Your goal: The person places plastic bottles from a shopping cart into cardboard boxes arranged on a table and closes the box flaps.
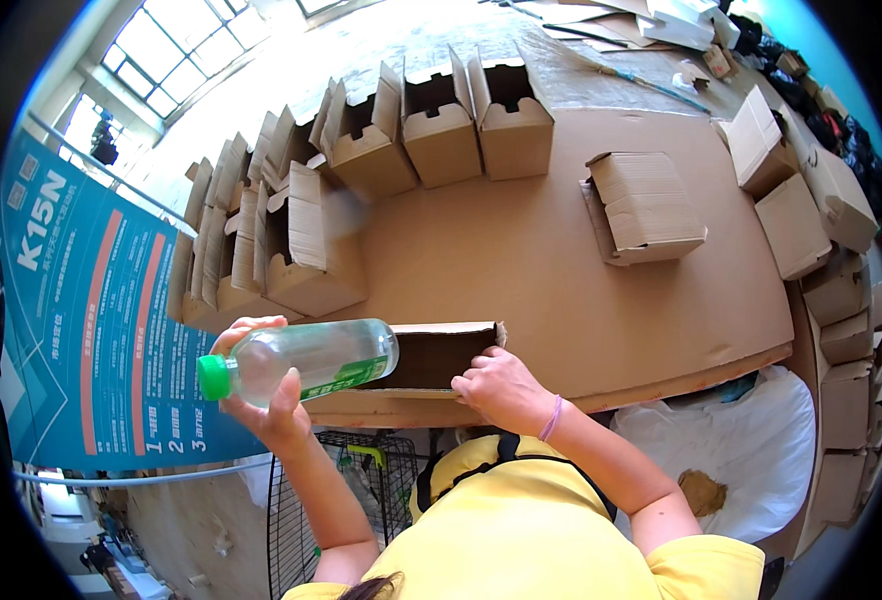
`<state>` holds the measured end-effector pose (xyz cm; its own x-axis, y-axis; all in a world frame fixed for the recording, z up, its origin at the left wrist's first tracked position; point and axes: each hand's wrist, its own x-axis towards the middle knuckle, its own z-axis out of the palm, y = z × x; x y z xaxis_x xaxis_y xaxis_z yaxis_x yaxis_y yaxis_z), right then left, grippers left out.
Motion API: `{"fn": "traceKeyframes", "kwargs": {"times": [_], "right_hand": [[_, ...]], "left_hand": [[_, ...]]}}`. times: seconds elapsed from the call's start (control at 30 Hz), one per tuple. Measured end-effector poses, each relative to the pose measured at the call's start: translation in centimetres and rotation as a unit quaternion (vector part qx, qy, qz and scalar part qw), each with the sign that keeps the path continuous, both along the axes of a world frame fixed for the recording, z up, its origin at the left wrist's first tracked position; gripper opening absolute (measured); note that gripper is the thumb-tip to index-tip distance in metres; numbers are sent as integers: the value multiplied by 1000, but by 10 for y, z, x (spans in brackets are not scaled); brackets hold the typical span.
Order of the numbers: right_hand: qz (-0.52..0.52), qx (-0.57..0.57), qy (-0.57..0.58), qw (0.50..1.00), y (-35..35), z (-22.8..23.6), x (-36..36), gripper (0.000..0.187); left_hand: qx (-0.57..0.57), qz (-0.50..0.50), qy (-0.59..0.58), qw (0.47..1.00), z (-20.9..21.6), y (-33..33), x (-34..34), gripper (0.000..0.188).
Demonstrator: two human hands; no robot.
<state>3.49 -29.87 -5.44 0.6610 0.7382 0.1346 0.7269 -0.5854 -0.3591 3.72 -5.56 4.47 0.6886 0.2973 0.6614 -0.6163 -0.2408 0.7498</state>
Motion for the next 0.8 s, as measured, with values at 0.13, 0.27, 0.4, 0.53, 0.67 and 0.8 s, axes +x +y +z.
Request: {"fn": "traceKeyframes", "kwargs": {"times": [0.13,0.27,0.4,0.53,0.67,0.8], "right_hand": [[-20,-1,6,1000,-13,2,0,16],[-91,-20,-2,996,-46,5,0,15],[-204,-54,0,977,-92,12,-13,14],[-311,-89,-20,946,-126,25,-36,17],[-422,10,14,907,-156,23,-62,16],[-532,232,105,808,-191,7,-85,16]], "left_hand": [[55,65,-14,996,4,16,-3,55],[123,126,18,984,-2,37,-1,48],[249,107,150,951,-29,44,10,42],[342,-14,178,922,-88,38,49,43],[528,-79,152,832,-125,31,86,57],[653,-102,174,730,-160,18,114,61]]}}
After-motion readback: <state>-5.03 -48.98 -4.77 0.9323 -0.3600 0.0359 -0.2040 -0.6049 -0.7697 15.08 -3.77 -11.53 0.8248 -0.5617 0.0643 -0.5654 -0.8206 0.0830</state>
